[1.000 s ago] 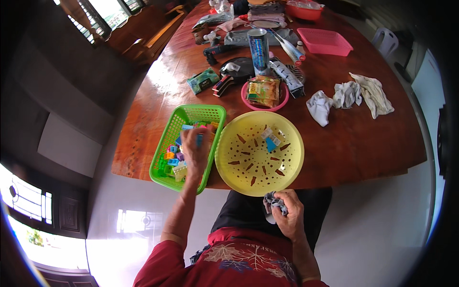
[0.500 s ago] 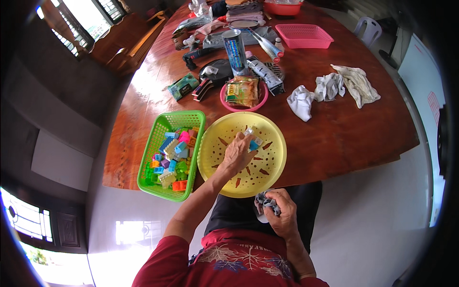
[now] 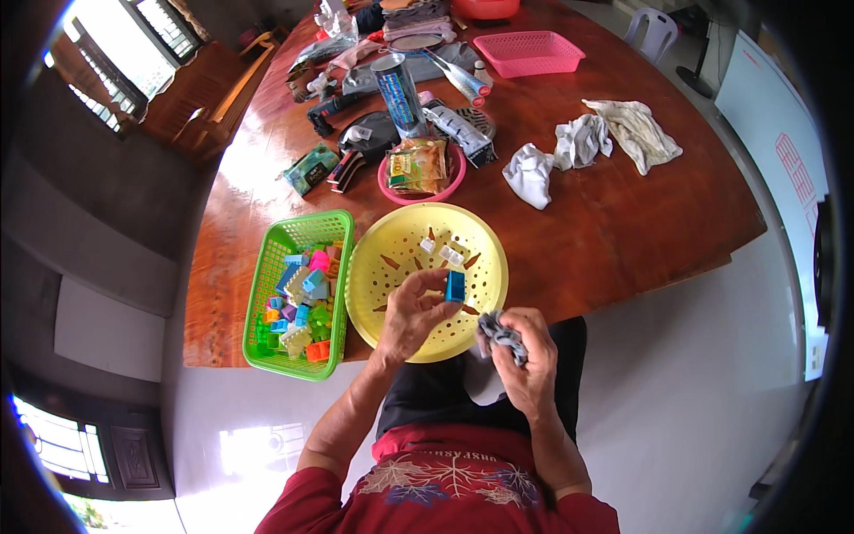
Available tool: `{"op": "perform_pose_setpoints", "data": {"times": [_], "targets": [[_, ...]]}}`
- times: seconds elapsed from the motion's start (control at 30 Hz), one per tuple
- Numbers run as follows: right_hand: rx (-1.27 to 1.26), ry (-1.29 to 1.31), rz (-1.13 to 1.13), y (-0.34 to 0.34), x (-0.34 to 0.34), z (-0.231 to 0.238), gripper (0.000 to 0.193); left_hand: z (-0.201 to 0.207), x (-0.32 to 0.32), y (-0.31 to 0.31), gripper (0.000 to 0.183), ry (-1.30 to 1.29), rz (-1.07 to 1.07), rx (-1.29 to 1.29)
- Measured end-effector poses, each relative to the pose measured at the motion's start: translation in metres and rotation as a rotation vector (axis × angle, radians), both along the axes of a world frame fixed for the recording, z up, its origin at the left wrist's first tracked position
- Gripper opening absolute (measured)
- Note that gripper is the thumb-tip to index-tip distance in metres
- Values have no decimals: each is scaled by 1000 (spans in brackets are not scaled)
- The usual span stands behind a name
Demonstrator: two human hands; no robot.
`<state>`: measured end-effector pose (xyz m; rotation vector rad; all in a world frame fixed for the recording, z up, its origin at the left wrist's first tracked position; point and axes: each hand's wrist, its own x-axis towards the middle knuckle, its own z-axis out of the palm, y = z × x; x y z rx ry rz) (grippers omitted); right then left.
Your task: The person sits at a wooden table and wipes small plastic building blocks with a grey cloth. They pick up blocks from a yellow colander, wipe them individually, and place them into a green basket. The person also wipes the inside of the yellow colander with the cloth.
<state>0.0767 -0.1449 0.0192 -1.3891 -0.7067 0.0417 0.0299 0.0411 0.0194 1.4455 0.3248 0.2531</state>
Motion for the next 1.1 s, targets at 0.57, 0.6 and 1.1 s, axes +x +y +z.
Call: {"op": "perform_pose_setpoints", "data": {"times": [0.57,0.6,1.1], "targets": [[-15,455,61,27,18,11,15,-13,-32,-36,44,-210,-122,-443],[-18,429,89,26,18,3,19,-16,-32,-35,46,-221,-131,-488],[98,211,20,32,-4,-1,31,-7,-36,-41,36,-234,-21,-569]]}}
